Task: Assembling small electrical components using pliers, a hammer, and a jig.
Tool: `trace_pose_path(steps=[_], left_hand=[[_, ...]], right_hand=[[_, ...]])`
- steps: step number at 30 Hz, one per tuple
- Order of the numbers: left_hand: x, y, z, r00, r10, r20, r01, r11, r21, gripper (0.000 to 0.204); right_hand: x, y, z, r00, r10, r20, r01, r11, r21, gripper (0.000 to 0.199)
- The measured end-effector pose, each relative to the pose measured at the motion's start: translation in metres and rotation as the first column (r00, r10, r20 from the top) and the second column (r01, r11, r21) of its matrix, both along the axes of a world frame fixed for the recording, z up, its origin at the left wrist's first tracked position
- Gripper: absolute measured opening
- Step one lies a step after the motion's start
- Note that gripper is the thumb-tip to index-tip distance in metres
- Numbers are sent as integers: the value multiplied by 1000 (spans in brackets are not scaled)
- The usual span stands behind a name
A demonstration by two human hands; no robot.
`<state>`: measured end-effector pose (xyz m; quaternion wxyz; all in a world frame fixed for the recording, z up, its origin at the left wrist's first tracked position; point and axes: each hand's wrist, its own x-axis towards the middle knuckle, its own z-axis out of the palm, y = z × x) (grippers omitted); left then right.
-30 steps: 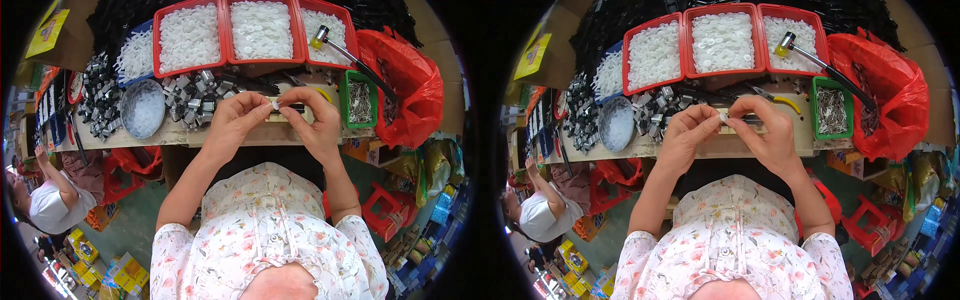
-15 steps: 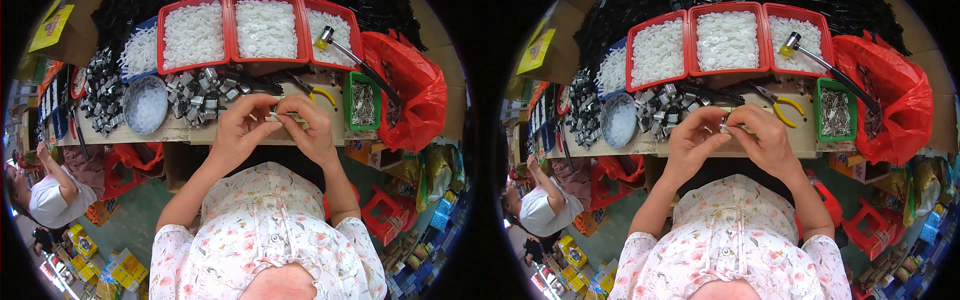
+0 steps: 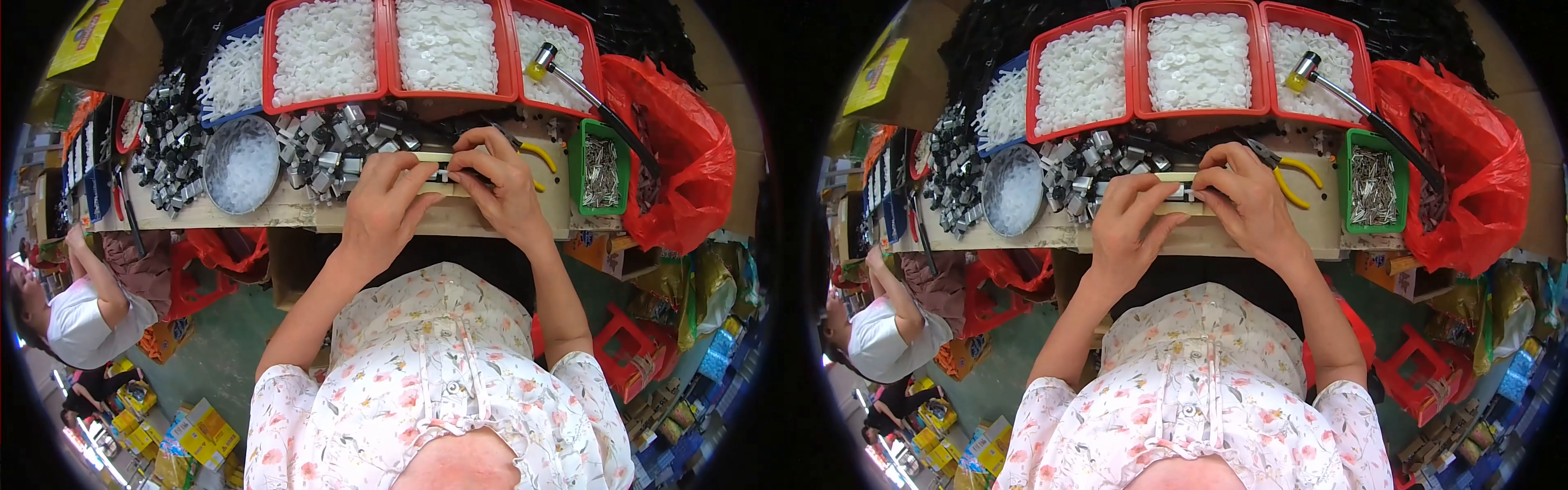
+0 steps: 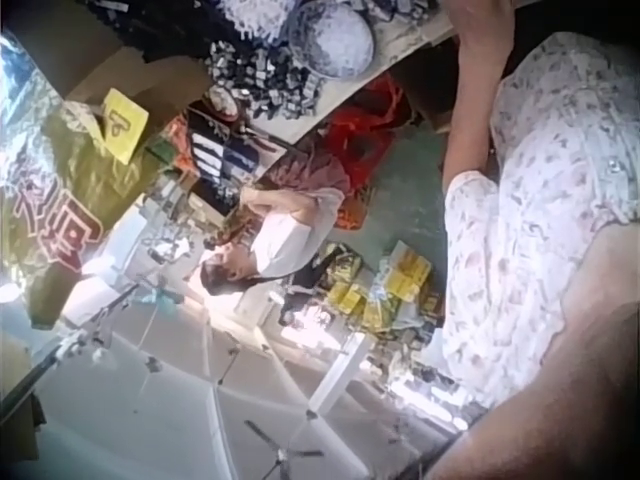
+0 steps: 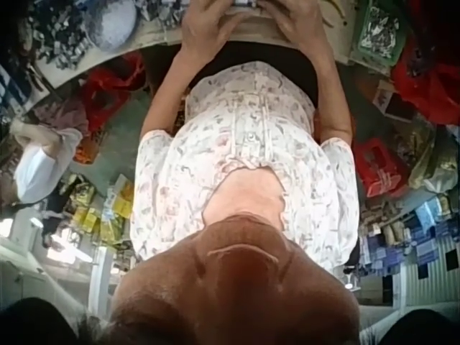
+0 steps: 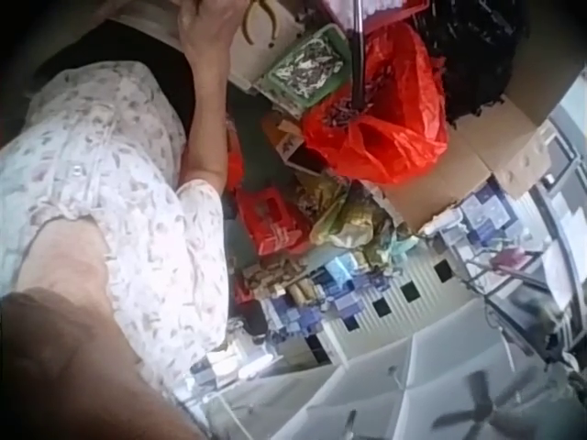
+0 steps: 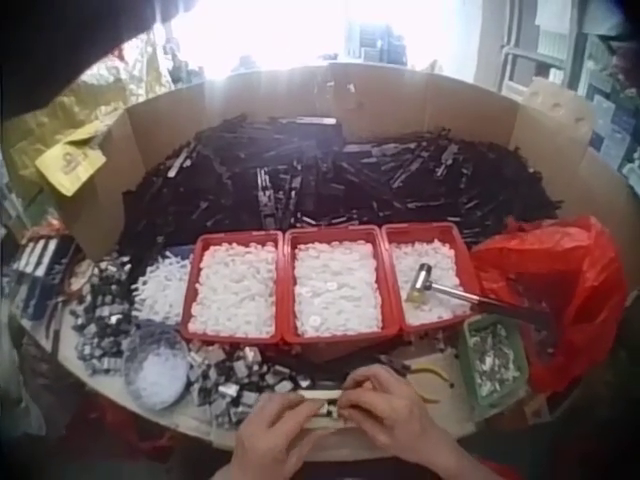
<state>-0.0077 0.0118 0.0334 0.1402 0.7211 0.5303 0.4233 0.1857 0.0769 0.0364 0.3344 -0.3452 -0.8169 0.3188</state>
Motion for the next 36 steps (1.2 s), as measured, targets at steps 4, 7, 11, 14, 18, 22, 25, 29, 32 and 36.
trace_pose_path(steps=[4,7,11,14,18,22,25,29,32,36], left_hand=[[-3,0,-8,992,-90,-85,94,994,49,39],[-1,2,-10,987,-108,-119,117,990,72,39],[-5,3,-18,963,-123,-241,152,983,107,38],[-4,3,-19,957,-127,-260,159,982,103,38],[-2,2,-17,953,-124,-277,156,983,98,38],[-3,2,-17,944,-115,-310,158,980,117,38],[-3,3,-17,924,-117,-363,169,979,116,38],[-4,4,-14,902,-126,-413,182,978,101,36],[-6,5,-12,893,-154,-423,200,977,67,34],[-6,15,13,926,-215,-312,222,975,-11,30]], right_hand=[[-1,2,-1,1000,2,14,-1,1000,-14,15],[0,3,1,999,-5,42,6,999,-34,15],[2,5,2,997,4,81,-1,999,-45,15],[4,7,1,995,16,97,-13,1000,-27,16],[4,7,2,995,19,97,-16,999,-34,16],[3,9,1,992,27,125,-34,998,57,16],[5,9,0,994,27,107,-30,999,33,16],[13,4,8,993,-18,116,9,997,81,16],[35,1,23,985,-142,93,128,982,142,14],[94,7,37,898,-422,128,372,881,293,11]])
